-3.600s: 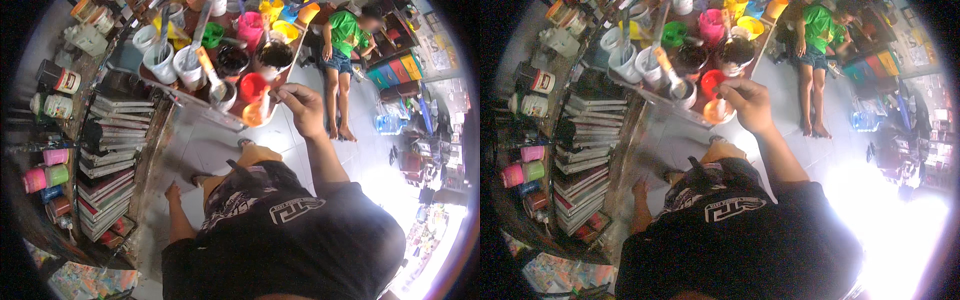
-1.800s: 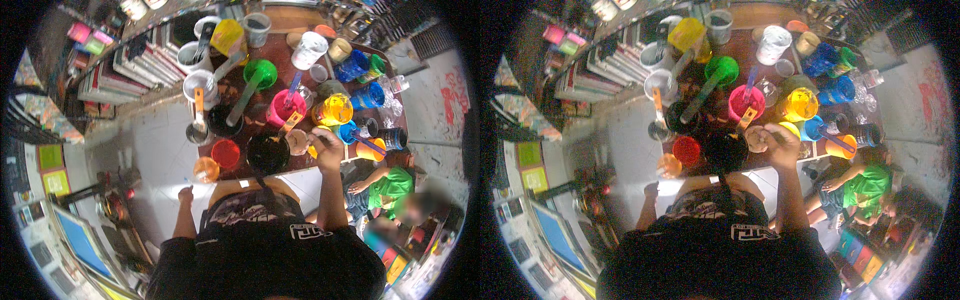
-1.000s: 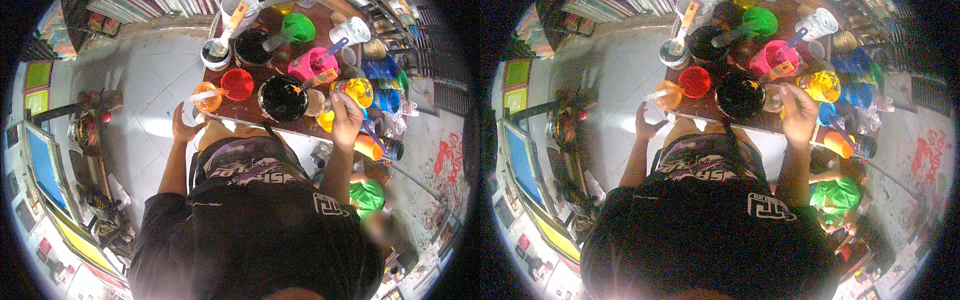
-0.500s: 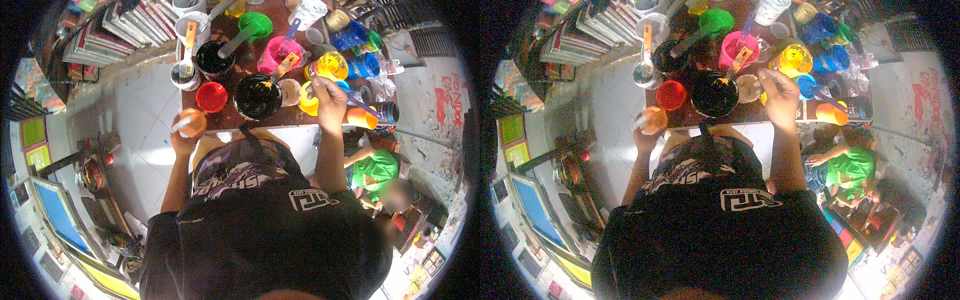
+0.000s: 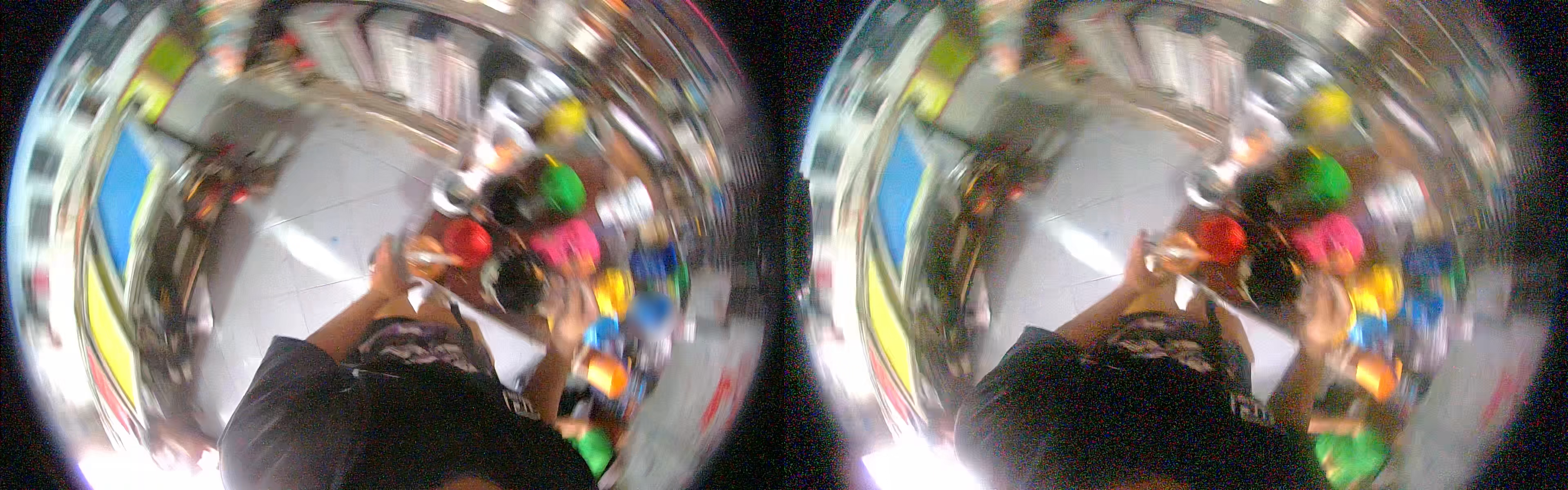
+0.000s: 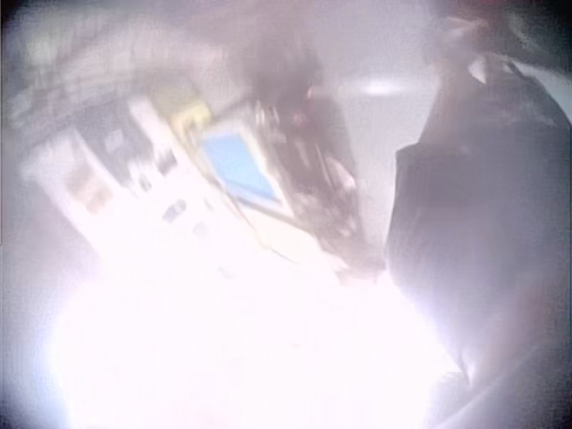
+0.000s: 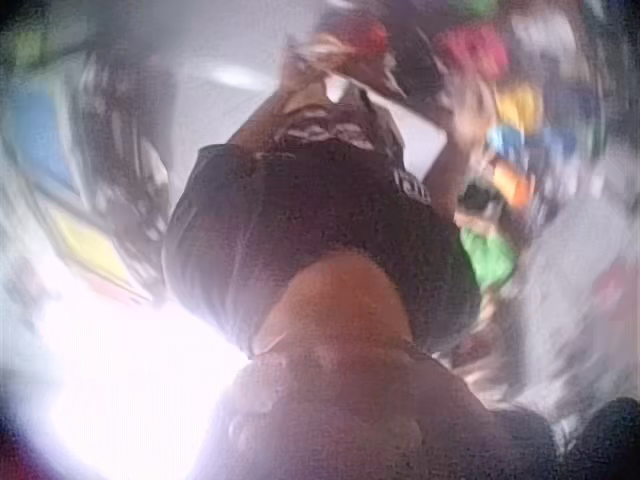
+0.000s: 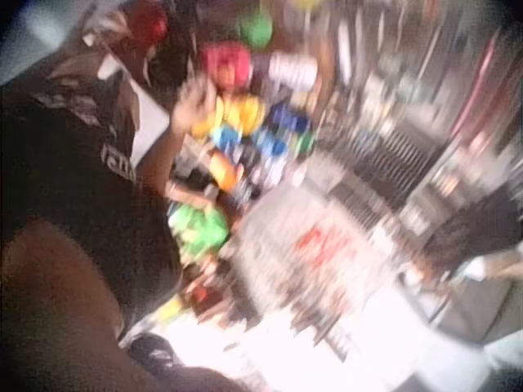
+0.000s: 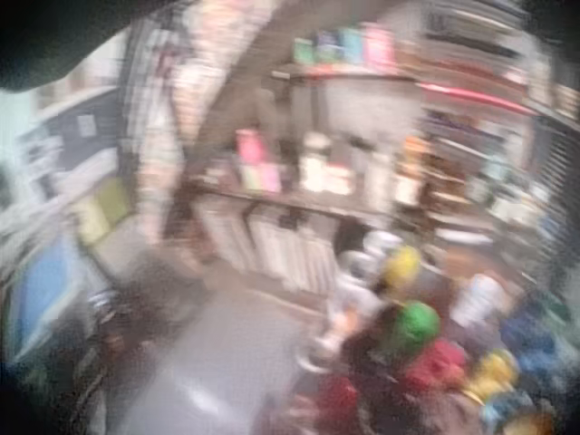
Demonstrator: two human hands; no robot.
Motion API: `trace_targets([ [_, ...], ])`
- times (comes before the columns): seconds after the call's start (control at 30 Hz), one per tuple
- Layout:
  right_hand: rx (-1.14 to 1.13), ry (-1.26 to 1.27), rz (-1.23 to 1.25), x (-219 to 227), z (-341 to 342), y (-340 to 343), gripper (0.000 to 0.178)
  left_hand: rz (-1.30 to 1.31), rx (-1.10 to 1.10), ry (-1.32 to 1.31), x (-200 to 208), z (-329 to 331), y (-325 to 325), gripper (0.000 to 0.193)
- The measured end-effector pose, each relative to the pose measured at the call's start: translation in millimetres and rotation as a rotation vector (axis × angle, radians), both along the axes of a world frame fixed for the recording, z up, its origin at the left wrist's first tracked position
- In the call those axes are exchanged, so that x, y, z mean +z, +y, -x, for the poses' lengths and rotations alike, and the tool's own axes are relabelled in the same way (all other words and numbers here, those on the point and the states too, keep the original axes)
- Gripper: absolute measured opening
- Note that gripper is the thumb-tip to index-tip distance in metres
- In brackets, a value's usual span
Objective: The person folds a black cloth, then moves to a table with multiple paint containers. They pick up a green paint container and a stir stick, stir the paint, and wipe the stick with the cloth. The person also briefly handles a large framed panel with blue and yellow paint.
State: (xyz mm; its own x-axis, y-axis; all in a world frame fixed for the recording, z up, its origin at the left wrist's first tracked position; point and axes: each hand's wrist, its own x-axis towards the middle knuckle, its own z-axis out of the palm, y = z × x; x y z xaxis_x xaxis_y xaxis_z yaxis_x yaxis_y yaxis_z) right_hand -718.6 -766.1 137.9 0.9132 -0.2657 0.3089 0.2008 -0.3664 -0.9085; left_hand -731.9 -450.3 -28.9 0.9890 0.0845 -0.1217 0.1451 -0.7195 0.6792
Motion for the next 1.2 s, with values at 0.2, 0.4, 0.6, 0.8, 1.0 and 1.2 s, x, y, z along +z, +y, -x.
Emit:
trace_targets([
  [0.2,0.099,0.041,0.014,-17.4,-48.1,41.5,0.015,0.029,0.515,0.083,-4.5,61.7,80.0,0.096],
  [0.4,0.348,-0.015,0.109,58.7,-85.5,160.5,0.026,-0.003,1.151,-0.458,19.5,160.1,232.2,0.067],
  [0.6,0.798,-0.558,-0.022,166.0,-136.4,312.9,0.024,-0.581,1.184,-1.316,255.5,271.8,396.5,0.033],
  [0.8,0.995,-0.815,0.037,303.8,-109.1,496.8,0.025,-0.942,1.049,-1.454,409.7,334.4,464.7,0.032],
  [1.0,1.165,-0.854,0.043,348.3,-96.3,662.9,0.027,-0.988,1.181,-1.267,410.5,352.8,520.1,0.031],
  [1.2,1.246,-0.838,0.025,348.0,-99.9,774.3,0.030,-0.945,1.267,-1.179,385.4,341.3,576.4,0.031],
])
